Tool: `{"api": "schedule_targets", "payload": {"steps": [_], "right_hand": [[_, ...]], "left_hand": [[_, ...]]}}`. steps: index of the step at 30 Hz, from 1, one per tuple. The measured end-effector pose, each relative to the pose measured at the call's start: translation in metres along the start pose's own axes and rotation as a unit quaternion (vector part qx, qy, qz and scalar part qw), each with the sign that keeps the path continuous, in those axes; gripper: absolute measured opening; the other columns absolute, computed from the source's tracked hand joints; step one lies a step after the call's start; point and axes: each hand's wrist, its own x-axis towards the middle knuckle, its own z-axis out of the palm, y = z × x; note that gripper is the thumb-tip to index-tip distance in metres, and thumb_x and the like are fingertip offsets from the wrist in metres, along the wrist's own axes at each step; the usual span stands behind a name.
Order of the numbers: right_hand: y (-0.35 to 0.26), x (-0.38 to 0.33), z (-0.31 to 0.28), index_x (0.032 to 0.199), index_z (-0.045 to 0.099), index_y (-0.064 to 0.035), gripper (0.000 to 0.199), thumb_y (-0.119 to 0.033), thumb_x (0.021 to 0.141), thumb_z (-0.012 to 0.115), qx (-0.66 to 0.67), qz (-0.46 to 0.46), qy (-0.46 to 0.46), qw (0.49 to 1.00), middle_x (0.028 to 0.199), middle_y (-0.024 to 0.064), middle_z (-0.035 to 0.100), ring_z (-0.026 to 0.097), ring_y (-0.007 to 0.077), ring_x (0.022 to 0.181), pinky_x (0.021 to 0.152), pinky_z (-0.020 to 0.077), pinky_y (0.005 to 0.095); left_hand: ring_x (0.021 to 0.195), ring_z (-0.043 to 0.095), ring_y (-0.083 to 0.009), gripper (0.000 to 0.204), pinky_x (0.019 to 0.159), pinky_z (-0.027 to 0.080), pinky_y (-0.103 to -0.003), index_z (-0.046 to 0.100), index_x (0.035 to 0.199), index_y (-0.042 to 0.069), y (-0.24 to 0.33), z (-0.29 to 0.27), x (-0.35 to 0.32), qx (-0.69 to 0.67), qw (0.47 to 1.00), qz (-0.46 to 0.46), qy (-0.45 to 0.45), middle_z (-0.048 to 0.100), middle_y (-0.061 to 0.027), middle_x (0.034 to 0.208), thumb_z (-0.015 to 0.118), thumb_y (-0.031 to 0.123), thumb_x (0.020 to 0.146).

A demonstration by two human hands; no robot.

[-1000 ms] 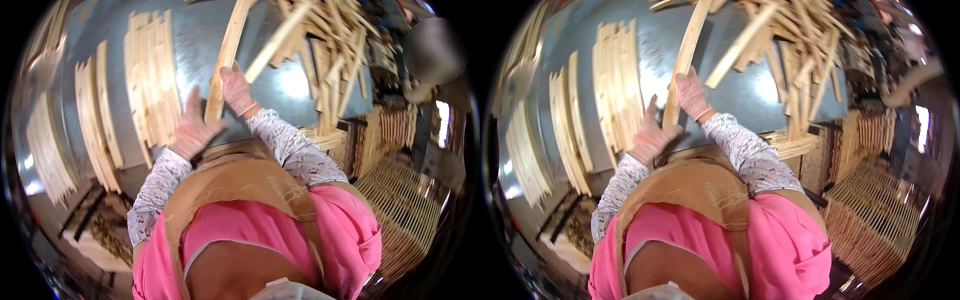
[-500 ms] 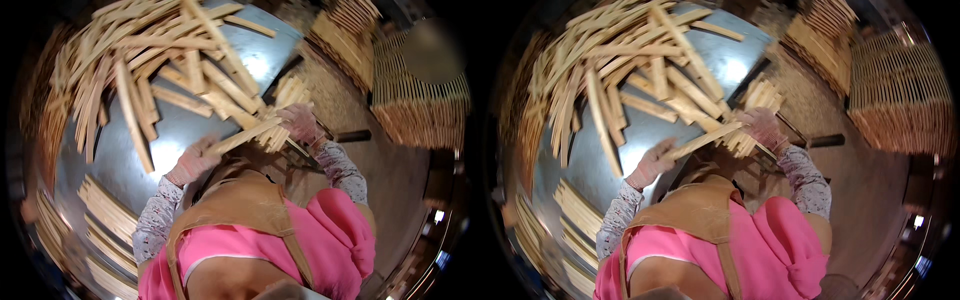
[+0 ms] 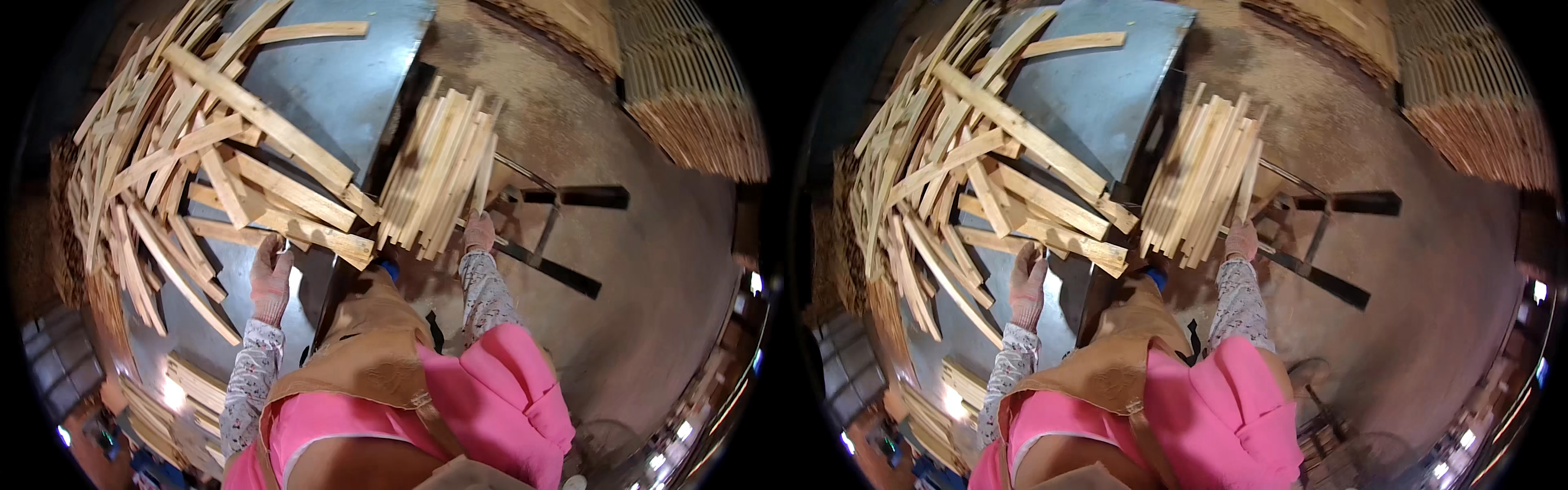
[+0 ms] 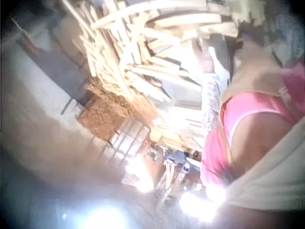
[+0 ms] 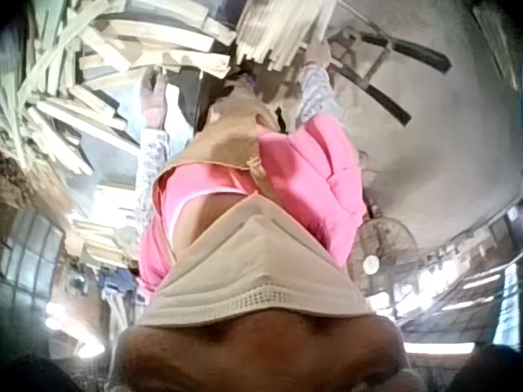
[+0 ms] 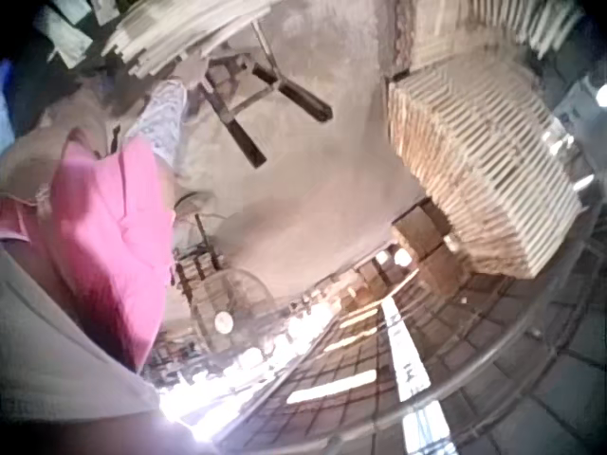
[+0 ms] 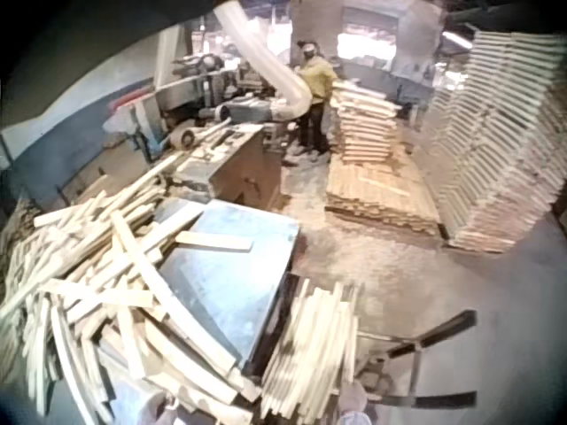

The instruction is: The person repeatedly picks up thin wooden sticks from a metal table, aligns them into neat stacks, and places the stacks onto a nearby rack. The process involves gathering sticks, arranging them side-by-side, and transferring the bundles to a storage area.

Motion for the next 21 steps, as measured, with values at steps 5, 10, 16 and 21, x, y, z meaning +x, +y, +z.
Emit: {"api": "schedule_targets", "payload": {"steps": [5, 10, 16, 21], "right_hand": [[-0.012, 0.047, 0.015, 0.128, 0.072, -0.0098, 0.038, -0.028, 0.108, 0.045, -0.237, -0.215, -0.155, 0.935, 0.132, 0.0211, 0.073, 0.070, 0.0416, 0.121, 0.102, 0.0568, 0.0506], [-0.155, 0.036, -0.071, 0.151, 0.052, 0.0088, 0.056, -0.030, 0.111, 0.057, 0.358, -0.155, 0.007, 0.921, 0.146, 0.0179, 0.065, 0.066, 0.0301, 0.123, 0.106, 0.0528, 0.0379], [-0.390, -0.116, -0.083, 0.160, 0.048, 0.0013, 0.072, -0.026, 0.099, 0.078, 0.128, -0.557, -0.123, 0.811, 0.158, 0.0215, 0.057, 0.055, 0.0362, 0.145, 0.120, 0.0460, 0.0435], [-0.473, -0.181, 0.009, 0.163, 0.039, 0.0005, 0.087, -0.040, 0.095, 0.074, -0.072, -0.515, -0.172, 0.837, 0.151, 0.0312, 0.058, 0.055, 0.0498, 0.139, 0.121, 0.0420, 0.0521]], "left_hand": [[0.143, 0.054, -0.0415, 0.070, 0.123, 0.041, -0.048, 0.060, 0.147, -0.003, 0.039, 0.008, 0.062, 0.245, 0.937, 0.188, 0.163, 0.059, -0.0262, 0.150, 0.083, 0.028, 0.088], [0.149, 0.045, -0.0436, 0.098, 0.125, 0.035, -0.052, 0.039, 0.163, 0.003, 0.055, 0.006, 0.118, 0.404, 0.877, 0.103, 0.237, 0.048, -0.0217, 0.162, 0.083, 0.047, 0.087], [0.143, 0.055, -0.0449, 0.078, 0.115, 0.048, -0.052, 0.043, 0.155, 0.005, 0.091, -0.014, 0.138, 0.320, 0.918, -0.161, 0.171, 0.055, -0.0243, 0.156, 0.080, 0.029, 0.091], [0.122, 0.069, -0.0466, 0.072, 0.104, 0.055, -0.052, 0.048, 0.146, -0.002, 0.090, -0.058, 0.102, 0.256, 0.947, -0.187, 0.057, 0.071, -0.0315, 0.125, 0.079, 0.028, 0.088]]}}
